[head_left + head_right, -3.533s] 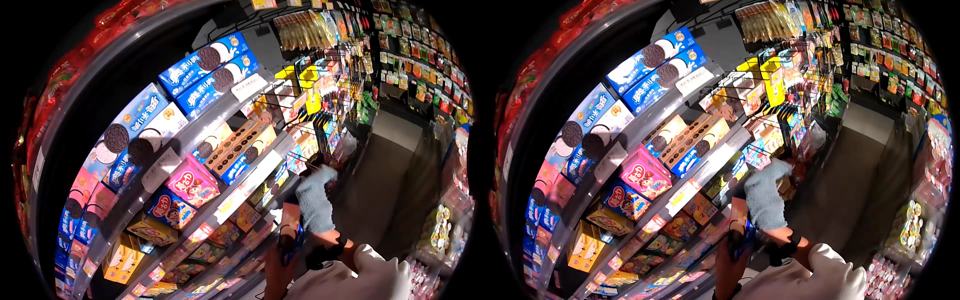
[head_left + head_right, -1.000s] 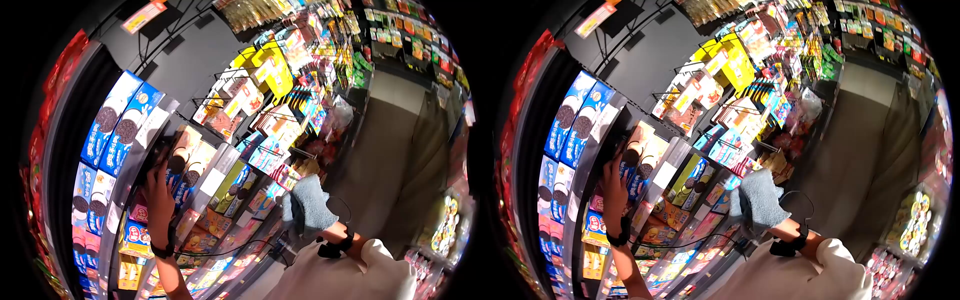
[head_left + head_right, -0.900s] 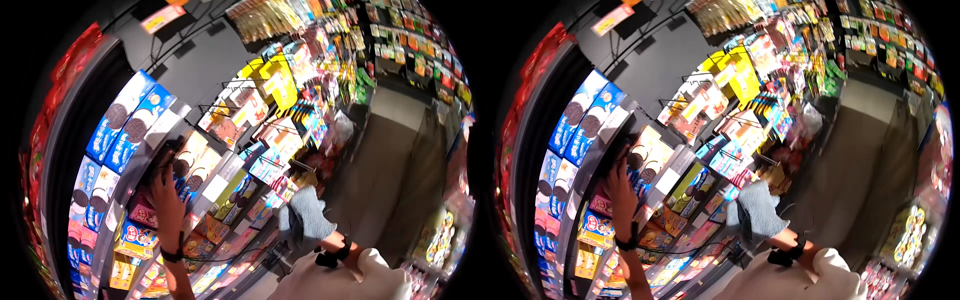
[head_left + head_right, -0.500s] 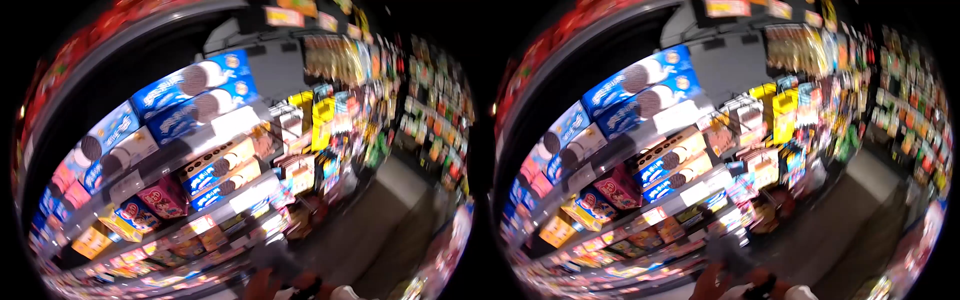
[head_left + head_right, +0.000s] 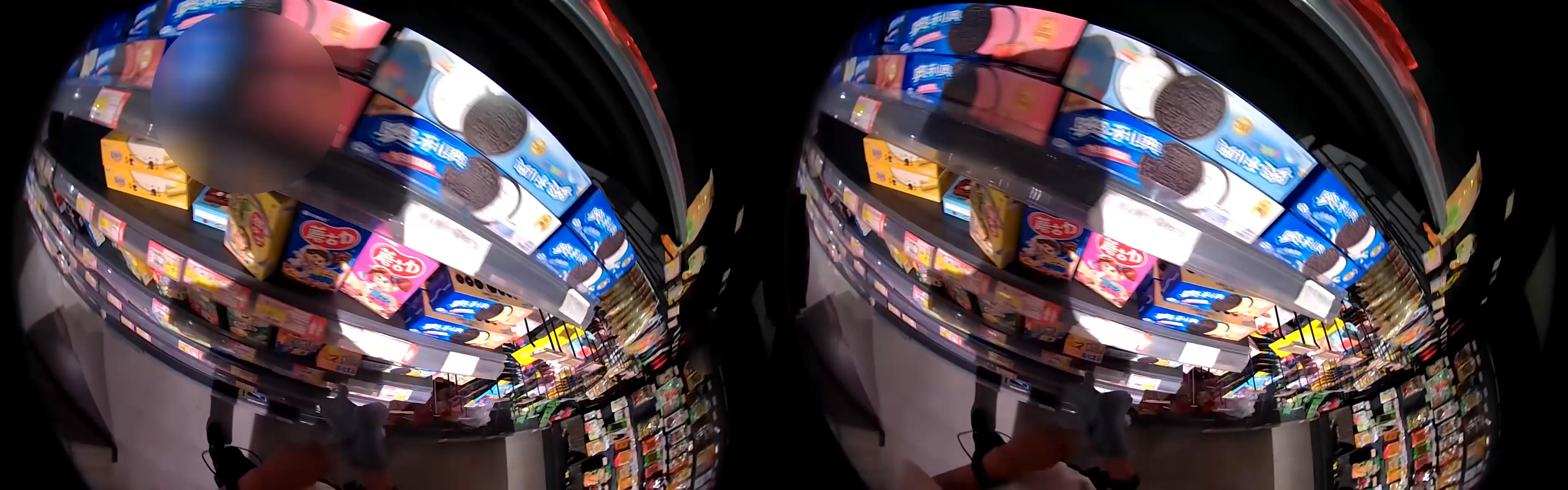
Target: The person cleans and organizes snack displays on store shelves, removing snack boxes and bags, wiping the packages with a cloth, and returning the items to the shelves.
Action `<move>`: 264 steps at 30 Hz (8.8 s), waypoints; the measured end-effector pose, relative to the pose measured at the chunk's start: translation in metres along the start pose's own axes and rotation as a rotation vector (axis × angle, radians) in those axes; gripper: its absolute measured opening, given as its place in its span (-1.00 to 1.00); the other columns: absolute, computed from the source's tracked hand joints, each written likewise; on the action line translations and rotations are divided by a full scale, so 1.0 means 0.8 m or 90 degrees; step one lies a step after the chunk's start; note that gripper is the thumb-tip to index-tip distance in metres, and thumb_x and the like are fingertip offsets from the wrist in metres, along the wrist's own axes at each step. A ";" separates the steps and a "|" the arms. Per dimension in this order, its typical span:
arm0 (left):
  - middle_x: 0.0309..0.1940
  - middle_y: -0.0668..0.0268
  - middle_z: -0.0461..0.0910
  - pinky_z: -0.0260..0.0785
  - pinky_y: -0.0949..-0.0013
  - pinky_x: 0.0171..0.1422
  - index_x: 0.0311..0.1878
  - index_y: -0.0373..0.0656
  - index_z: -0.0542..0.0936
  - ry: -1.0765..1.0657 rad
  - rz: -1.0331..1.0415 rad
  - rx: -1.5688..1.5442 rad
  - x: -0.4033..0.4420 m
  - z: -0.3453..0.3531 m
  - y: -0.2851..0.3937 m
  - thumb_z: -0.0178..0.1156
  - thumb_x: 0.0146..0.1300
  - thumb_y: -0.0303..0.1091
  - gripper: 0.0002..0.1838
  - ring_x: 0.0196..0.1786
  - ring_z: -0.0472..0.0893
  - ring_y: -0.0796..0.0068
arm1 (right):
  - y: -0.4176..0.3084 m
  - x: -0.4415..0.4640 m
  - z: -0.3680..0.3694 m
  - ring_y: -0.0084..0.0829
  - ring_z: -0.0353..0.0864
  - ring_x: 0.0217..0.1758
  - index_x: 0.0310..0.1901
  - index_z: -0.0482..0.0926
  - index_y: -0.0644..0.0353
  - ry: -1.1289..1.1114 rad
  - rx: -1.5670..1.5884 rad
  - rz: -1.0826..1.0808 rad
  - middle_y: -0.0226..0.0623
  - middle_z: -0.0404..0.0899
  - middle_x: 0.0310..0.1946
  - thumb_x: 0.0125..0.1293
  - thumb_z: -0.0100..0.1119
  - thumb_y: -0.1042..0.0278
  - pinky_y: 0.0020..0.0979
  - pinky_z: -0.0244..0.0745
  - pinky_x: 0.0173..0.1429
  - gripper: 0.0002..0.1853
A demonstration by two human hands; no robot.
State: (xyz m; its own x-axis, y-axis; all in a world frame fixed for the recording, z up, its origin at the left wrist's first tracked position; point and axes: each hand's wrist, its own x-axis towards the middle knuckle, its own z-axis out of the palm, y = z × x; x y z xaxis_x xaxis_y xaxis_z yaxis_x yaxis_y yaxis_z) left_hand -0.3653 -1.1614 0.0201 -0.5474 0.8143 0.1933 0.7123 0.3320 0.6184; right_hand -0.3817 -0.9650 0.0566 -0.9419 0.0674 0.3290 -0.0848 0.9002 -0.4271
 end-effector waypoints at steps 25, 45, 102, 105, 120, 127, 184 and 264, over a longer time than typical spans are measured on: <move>-0.06 0.14 0.56 0.51 0.08 0.07 0.15 -0.19 0.53 0.258 0.109 -0.043 -0.040 -0.166 -0.183 0.24 0.21 -0.46 -0.60 0.03 0.61 0.05 | -0.209 0.011 -0.002 -0.35 0.65 -0.20 -0.09 0.67 0.22 -0.188 0.184 0.158 -0.37 0.72 -0.24 0.23 0.32 0.25 -0.26 0.43 -0.13 -0.72; 0.06 -0.01 0.53 0.42 0.04 0.05 0.21 -0.14 0.57 0.217 0.243 0.147 0.199 -0.088 -0.062 0.20 0.26 -0.33 -0.57 0.09 0.54 -0.01 | -0.159 -0.075 0.077 -0.13 0.61 -0.41 -0.51 0.64 0.04 -0.054 -0.391 0.134 -0.24 0.55 -0.58 -0.22 0.44 0.14 -0.13 0.36 -0.35 -0.76; -0.07 0.12 0.61 0.52 0.32 -0.21 0.34 -0.32 0.34 -0.310 -0.449 -0.816 0.129 -0.014 0.048 0.19 0.31 0.09 -0.25 -0.15 0.66 0.35 | 0.137 -0.078 -0.088 -0.07 0.50 -0.30 -0.41 0.60 0.35 0.396 -0.193 0.513 0.04 0.45 -0.37 -0.01 0.29 0.38 -0.12 0.32 -0.36 -0.81; -0.21 0.10 0.60 0.43 0.33 -0.37 0.29 -0.30 0.37 -0.416 -0.454 -0.956 0.135 0.000 0.027 0.08 0.31 0.23 -0.23 -0.33 0.61 0.34 | 0.120 -0.090 -0.107 -0.09 0.50 -0.27 -0.34 0.58 0.34 0.383 -0.156 0.482 0.02 0.46 -0.35 0.06 0.25 0.39 -0.12 0.35 -0.29 -0.81; -0.06 0.14 0.65 0.54 0.28 -0.13 0.32 -0.32 0.41 -0.193 -0.321 -0.752 0.130 0.048 -0.020 0.20 0.20 0.11 -0.22 -0.16 0.67 0.31 | 0.113 -0.066 -0.019 -0.29 0.54 -0.18 -0.03 0.49 0.26 0.161 -0.029 0.310 -0.08 0.50 -0.17 0.36 0.02 0.46 -0.15 0.47 -0.14 -0.81; -0.05 -0.02 0.66 0.51 0.16 0.13 0.35 -0.39 0.33 -0.085 -0.062 -0.238 0.129 0.057 0.002 0.30 0.09 -0.35 -0.27 0.02 0.68 0.04 | 0.105 -0.047 -0.085 -0.26 0.28 -0.41 -0.45 0.56 0.48 0.075 -0.337 0.465 -0.15 0.27 -0.50 0.17 0.21 0.32 -0.20 0.05 -0.37 -0.71; -0.05 -0.02 0.56 0.42 0.05 0.12 0.16 -0.25 0.43 0.030 0.163 0.170 0.311 -0.049 0.024 0.59 -0.01 -0.34 -0.31 0.01 0.57 -0.10 | 0.139 -0.046 -0.029 -0.24 0.42 -0.64 -0.66 0.54 0.27 0.239 -0.545 0.377 -0.23 0.35 -0.71 -0.31 0.25 0.33 -0.17 0.12 -0.66 -0.82; -0.52 0.16 0.56 0.35 0.34 -0.39 -0.14 -0.26 0.53 -0.567 0.275 -0.243 0.340 0.190 0.220 0.20 0.43 -0.36 -0.85 -0.48 0.56 0.47 | 0.274 -0.218 -0.124 -0.36 0.58 -0.46 -0.27 0.52 0.18 0.539 0.463 0.423 -0.29 0.48 -0.52 0.21 0.26 0.33 -0.43 0.46 -0.37 -0.84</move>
State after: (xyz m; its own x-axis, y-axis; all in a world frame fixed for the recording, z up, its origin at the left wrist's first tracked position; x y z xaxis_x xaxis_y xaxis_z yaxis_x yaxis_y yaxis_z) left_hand -0.3226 -0.8091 0.0659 0.3491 0.9337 -0.0792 0.5002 -0.1142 0.8584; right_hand -0.2035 -0.7367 -0.0107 -0.3976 0.8974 0.1911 -0.0904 0.1690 -0.9815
